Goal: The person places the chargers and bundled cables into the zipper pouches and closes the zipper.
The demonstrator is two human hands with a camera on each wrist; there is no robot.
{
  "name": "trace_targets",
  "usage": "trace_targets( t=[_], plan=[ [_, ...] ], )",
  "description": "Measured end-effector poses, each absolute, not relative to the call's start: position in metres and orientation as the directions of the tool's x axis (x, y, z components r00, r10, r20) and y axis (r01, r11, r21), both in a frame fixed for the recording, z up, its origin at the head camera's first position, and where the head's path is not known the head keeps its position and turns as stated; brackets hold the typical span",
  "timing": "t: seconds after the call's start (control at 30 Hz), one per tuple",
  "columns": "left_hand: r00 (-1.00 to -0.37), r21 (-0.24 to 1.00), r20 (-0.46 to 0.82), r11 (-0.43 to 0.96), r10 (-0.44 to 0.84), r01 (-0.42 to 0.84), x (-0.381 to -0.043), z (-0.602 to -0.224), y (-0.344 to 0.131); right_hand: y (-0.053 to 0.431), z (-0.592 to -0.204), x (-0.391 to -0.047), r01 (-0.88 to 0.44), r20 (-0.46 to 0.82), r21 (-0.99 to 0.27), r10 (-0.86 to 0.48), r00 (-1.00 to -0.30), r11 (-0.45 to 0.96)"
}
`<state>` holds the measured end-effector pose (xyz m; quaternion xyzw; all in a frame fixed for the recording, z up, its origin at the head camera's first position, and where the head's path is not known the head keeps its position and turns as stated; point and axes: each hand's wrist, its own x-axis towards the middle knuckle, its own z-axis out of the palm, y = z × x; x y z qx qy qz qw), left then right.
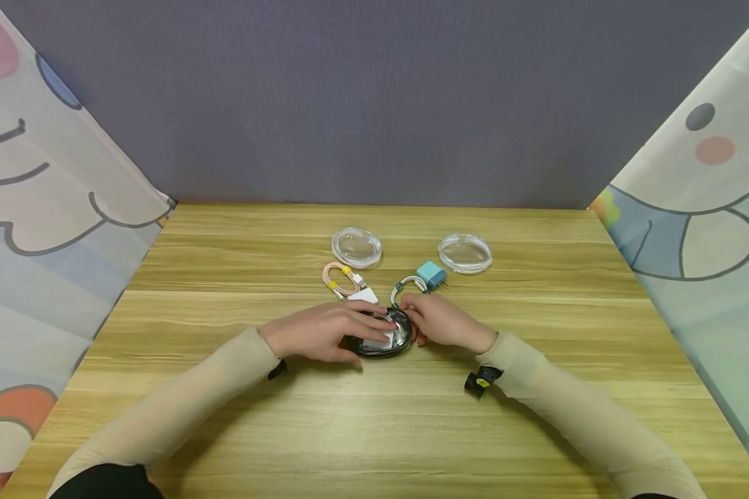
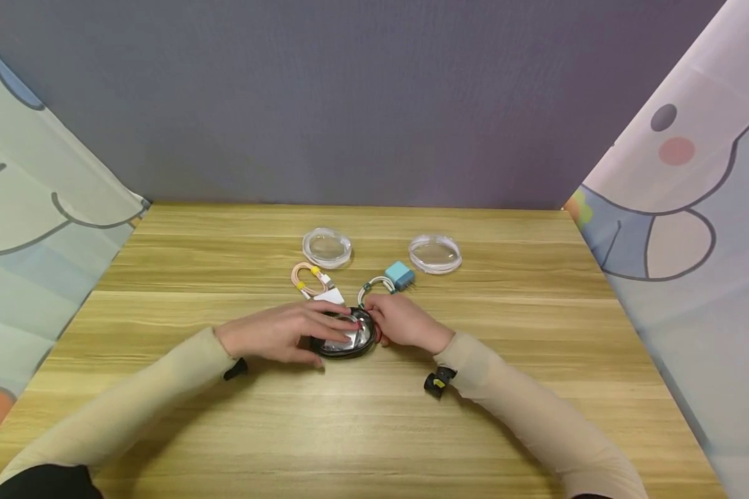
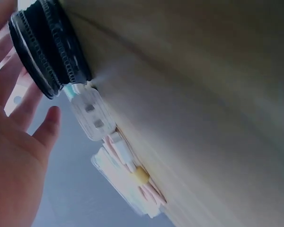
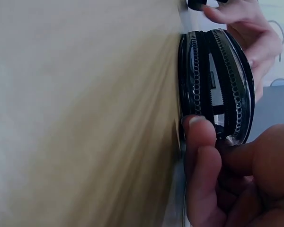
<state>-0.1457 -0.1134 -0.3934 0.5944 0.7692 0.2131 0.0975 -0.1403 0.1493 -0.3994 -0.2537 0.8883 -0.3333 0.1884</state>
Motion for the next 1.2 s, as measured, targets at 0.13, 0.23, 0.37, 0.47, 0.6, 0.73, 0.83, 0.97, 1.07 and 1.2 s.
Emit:
trace_targets(
  t=[0.13, 0.23, 0.37, 0.47, 0.6, 0.73, 0.83, 0.97, 1.07, 1.2],
  plan=[
    [-0.24, 0.34, 0.081, 0.199, 0.967, 0.919, -0.149, -0.394, -0.114, 0.15, -0.399, -0.147, -0.266, -0.205, -0.738, -0.581, -0.787, 0.621],
    [-0.215, 0.286, 0.065, 0.188, 0.974, 0.94, -0.151, -0.392, -0.114, 0.151, -0.399, -0.15, -0.247, -0.226, -0.754, -0.594, -0.772, 0.608],
    [-0.204, 0.239, 0.039, 0.189, 0.978, 0.953, -0.151, -0.389, -0.113, 0.153, -0.398, -0.151, -0.228, -0.244, -0.772, -0.608, -0.755, 0.593],
    [-0.215, 0.22, 0.017, 0.207, 0.976, 0.953, -0.151, -0.388, -0.113, 0.154, -0.398, -0.15, -0.206, -0.256, -0.786, -0.61, -0.75, 0.583],
    [-0.231, 0.205, 0.0, 0.226, 0.973, 0.952, -0.15, -0.387, -0.113, 0.156, -0.398, -0.149, -0.189, -0.263, -0.796, -0.609, -0.748, 0.575],
    [-0.237, 0.189, -0.007, 0.234, 0.971, 0.954, -0.148, -0.386, -0.111, 0.161, -0.398, -0.147, -0.176, -0.274, -0.804, -0.616, -0.738, 0.568],
    [-0.239, 0.169, -0.005, 0.236, 0.971, 0.957, -0.147, -0.385, -0.111, 0.164, -0.399, -0.146, -0.175, -0.276, -0.806, -0.622, -0.733, 0.565],
    [-0.232, 0.122, 0.003, 0.23, 0.973, 0.966, -0.146, -0.386, -0.111, 0.167, -0.399, -0.145, -0.181, -0.271, -0.809, -0.628, -0.73, 0.559],
    [-0.226, 0.095, 0.014, 0.223, 0.974, 0.97, -0.146, -0.386, -0.11, 0.168, -0.398, -0.142, -0.167, -0.279, -0.813, -0.625, -0.729, 0.558],
    [-0.229, 0.076, 0.022, 0.227, 0.973, 0.971, -0.146, -0.386, -0.11, 0.17, -0.398, -0.138, -0.136, -0.296, -0.823, -0.62, -0.726, 0.551]
  ],
)
